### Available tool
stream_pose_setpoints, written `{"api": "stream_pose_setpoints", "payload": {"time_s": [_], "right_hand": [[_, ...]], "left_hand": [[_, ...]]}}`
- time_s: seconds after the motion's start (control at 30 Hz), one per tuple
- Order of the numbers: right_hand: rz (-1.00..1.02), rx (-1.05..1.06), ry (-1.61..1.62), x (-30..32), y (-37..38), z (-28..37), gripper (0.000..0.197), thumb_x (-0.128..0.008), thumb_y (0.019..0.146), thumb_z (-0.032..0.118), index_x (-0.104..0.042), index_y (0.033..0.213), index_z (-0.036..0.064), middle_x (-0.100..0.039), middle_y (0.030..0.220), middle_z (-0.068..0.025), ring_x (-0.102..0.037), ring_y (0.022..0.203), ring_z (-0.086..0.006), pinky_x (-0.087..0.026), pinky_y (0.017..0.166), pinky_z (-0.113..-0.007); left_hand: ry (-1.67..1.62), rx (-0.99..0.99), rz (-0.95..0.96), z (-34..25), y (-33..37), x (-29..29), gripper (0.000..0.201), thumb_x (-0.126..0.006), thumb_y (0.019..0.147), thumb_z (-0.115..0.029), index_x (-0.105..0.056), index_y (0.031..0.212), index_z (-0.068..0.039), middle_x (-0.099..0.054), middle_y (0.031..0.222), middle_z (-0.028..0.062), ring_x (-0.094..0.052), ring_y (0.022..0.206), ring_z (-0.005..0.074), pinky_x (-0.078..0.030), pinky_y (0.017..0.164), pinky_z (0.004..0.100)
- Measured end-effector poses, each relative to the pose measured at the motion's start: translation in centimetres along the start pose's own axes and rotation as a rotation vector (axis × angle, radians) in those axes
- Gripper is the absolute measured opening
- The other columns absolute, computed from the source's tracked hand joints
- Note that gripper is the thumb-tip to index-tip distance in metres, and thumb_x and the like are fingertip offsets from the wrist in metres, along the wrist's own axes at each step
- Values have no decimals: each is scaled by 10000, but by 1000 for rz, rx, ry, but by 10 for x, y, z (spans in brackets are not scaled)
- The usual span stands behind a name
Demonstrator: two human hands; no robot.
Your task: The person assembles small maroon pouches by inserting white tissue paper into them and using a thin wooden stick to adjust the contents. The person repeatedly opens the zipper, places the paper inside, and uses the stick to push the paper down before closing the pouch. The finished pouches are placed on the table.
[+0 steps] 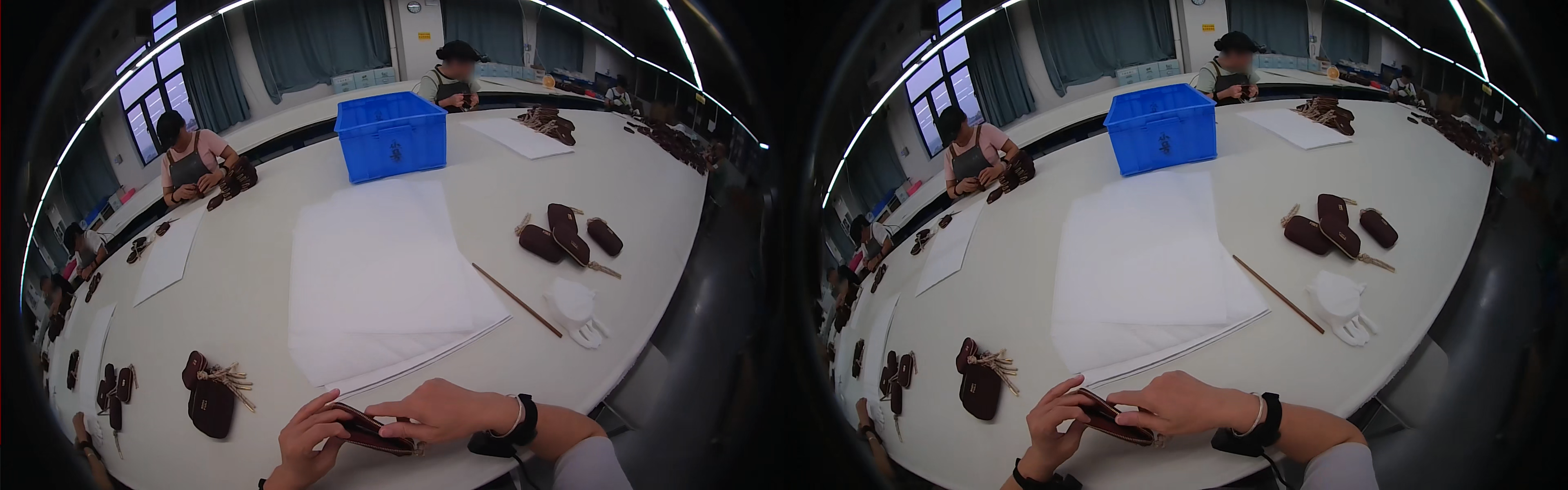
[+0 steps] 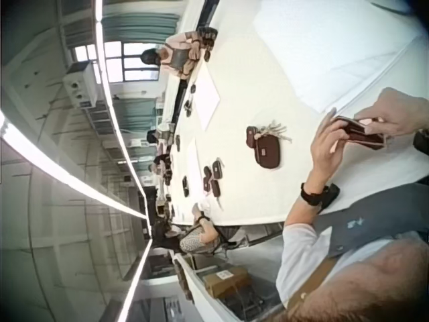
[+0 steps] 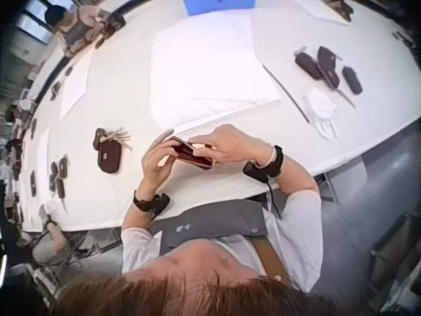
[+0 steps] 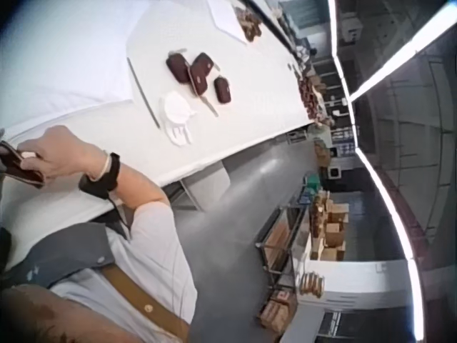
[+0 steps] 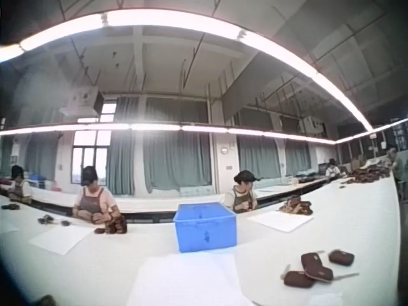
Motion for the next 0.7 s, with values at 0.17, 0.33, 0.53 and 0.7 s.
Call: {"api": "stream_pose_setpoints", "payload": {"time_s": [0.17, 0.33, 0.53, 0.7], "right_hand": [[-40, 34, -175, -1, -3, -3, 417, -589, 995, 333, -575, 1370, 151, -652, 662, -62, -625, 565, -287, -455, 533, -379], [-314, 111, -422, -8, -3, -13, 371, -620, 942, 210, -612, 1305, 135, -681, 729, -36, -626, 554, -252, -451, 477, -363], [-307, 106, -496, -1, 4, -12, 293, -636, 925, 164, -665, 1216, 150, -692, 751, -16, -618, 537, -228, -448, 457, -343], [-329, 73, -361, 0, 4, -15, 243, -665, 904, 159, -693, 1146, 170, -697, 733, -7, -598, 514, -214, -433, 452, -338]], "left_hand": [[8, 77, 28, 5, -7, -11, 228, -766, 674, 104, -654, 766, -73, -770, 972, 99, -679, 1153, 388, -569, 961, 433], [-45, 76, 96, 8, -7, -13, 226, -776, 643, 95, -654, 725, -76, -774, 1005, 84, -673, 1168, 384, -574, 950, 421], [104, -24, 28, 10, -9, -8, 265, -795, 599, 61, -707, 763, -127, -752, 1038, 25, -648, 1177, 340, -570, 916, 393], [78, -42, 84, 20, -10, -9, 297, -789, 587, 60, -715, 790, -144, -718, 986, -7, -632, 1107, 288, -559, 881, 381]]}}
Point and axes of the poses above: each hand's wrist, its own y-axis towards the middle knuckle, its own x-axis out of the back of the hand, z = x × y, the point moved 2 cm from there along y, towards the middle knuckle
